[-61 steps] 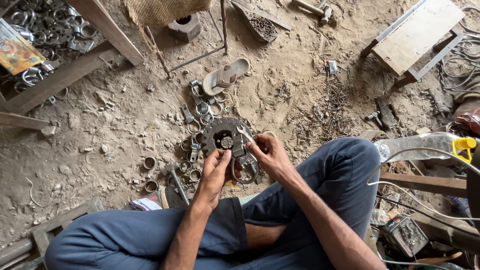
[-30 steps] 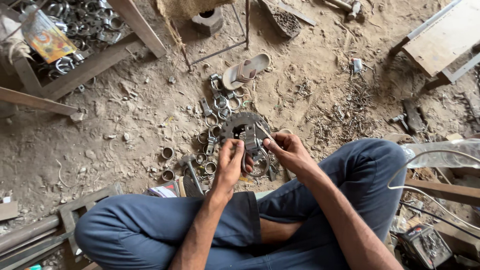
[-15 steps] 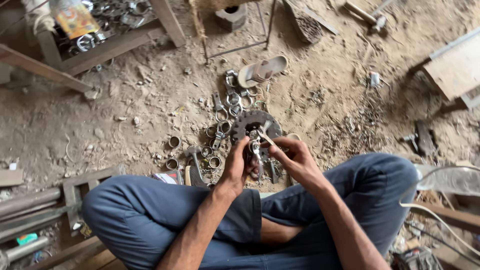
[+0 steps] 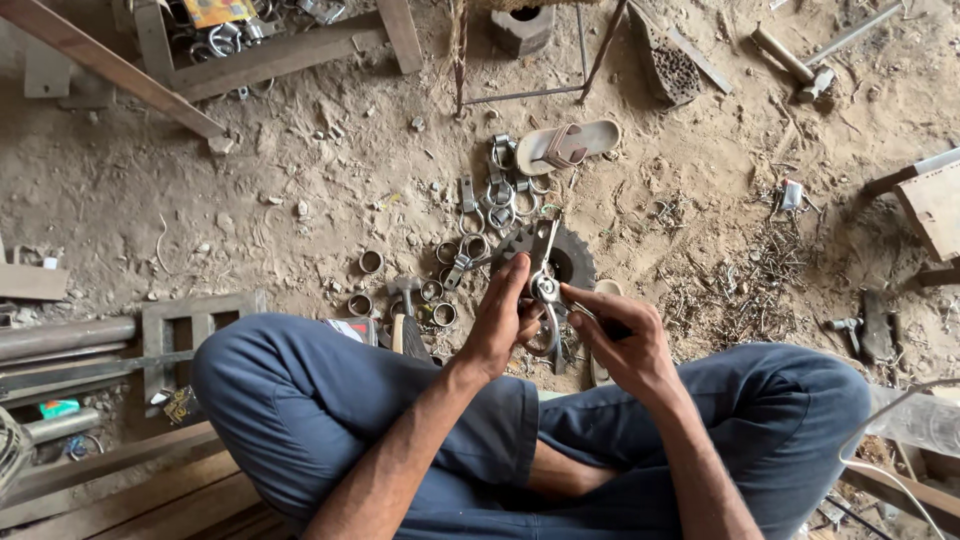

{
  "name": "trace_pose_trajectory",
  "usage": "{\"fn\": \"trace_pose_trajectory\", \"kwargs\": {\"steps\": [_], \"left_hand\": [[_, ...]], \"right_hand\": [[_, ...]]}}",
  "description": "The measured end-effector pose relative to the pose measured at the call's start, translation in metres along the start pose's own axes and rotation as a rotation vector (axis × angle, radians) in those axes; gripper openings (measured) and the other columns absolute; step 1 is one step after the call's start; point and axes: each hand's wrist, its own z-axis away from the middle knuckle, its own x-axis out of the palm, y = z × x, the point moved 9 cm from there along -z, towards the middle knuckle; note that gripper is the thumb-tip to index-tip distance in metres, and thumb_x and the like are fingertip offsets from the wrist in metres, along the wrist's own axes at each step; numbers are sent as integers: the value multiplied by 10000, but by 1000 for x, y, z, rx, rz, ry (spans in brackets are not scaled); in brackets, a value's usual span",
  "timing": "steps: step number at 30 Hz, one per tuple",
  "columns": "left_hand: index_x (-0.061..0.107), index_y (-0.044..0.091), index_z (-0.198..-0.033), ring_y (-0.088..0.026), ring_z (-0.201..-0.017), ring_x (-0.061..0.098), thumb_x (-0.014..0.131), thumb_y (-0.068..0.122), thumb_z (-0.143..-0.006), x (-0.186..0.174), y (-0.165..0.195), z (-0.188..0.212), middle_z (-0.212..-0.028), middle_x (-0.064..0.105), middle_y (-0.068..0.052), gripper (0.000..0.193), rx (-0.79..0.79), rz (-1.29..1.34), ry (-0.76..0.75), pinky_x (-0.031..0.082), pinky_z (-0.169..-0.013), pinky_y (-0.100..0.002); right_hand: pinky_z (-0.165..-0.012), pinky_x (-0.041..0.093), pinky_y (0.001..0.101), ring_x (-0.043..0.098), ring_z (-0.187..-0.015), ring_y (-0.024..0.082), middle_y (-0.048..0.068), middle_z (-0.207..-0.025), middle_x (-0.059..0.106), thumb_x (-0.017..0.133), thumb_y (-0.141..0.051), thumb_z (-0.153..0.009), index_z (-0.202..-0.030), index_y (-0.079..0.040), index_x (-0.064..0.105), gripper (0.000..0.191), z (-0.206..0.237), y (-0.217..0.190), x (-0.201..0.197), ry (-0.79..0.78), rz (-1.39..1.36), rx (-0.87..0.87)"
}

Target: The person sits on the ground and uses pliers to manipulate and assemble small metal components, including rings and a gear-like part. They repeatedly open and close the pliers to adjust the metal pieces and occasionally shift their position.

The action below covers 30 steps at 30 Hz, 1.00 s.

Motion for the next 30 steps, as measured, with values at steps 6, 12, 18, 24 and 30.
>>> {"fn": "trace_pose_trajectory", "kwargs": {"steps": [6, 12, 18, 24, 30], "left_hand": [[505, 128, -816, -49, -369, 296, 401, 503, -1087, 4, 11, 2, -545, 387, 75, 475, -51, -192, -150, 257, -312, -245], [485, 135, -780, -55, -359, 280, 321, 515, -1083, 2, -4, 4, -525, 371, 78, 514, -158, -288, -221, 255, -305, -241], [598, 114, -851, -88, -436, 369, 279, 506, -1104, -45, -47, -18, -597, 454, 48, 565, -224, -971, -213, 349, -376, -301], [695, 62, -1064, -307, -756, 671, 411, 436, -1072, -35, -66, -17, -803, 645, -118, 469, 132, -1455, -318, 515, -649, -454], [736, 79, -912, -205, -733, 729, 356, 589, -1037, -26, -37, -19, -792, 748, -62, 648, -38, -1079, -268, 549, -696, -372]], "right_hand": [[-463, 400, 254, 520, -553, 46, -21, -656, 649, 785, -143, -874, -1267, -167, 746, 395, 3, -4, 0, -69, 15, -11], [-448, 413, 241, 546, -543, 37, -4, -649, 673, 802, -135, -856, -1234, -170, 759, 382, 6, -5, 1, -156, -50, 78], [-493, 523, 293, 653, -572, 93, 15, -792, 784, 797, -165, -833, -1161, -228, 803, 334, 3, -28, 1, -307, 140, 42], [-583, 609, 306, 751, -678, 114, 4, -905, 829, 778, -159, -821, -1136, -234, 821, 327, 6, -31, 17, -483, 145, 17], [-496, 341, 225, 481, -577, 34, -27, -727, 623, 726, -150, -953, -1242, -77, 744, 298, 0, 8, -37, -30, -218, 199]]}}
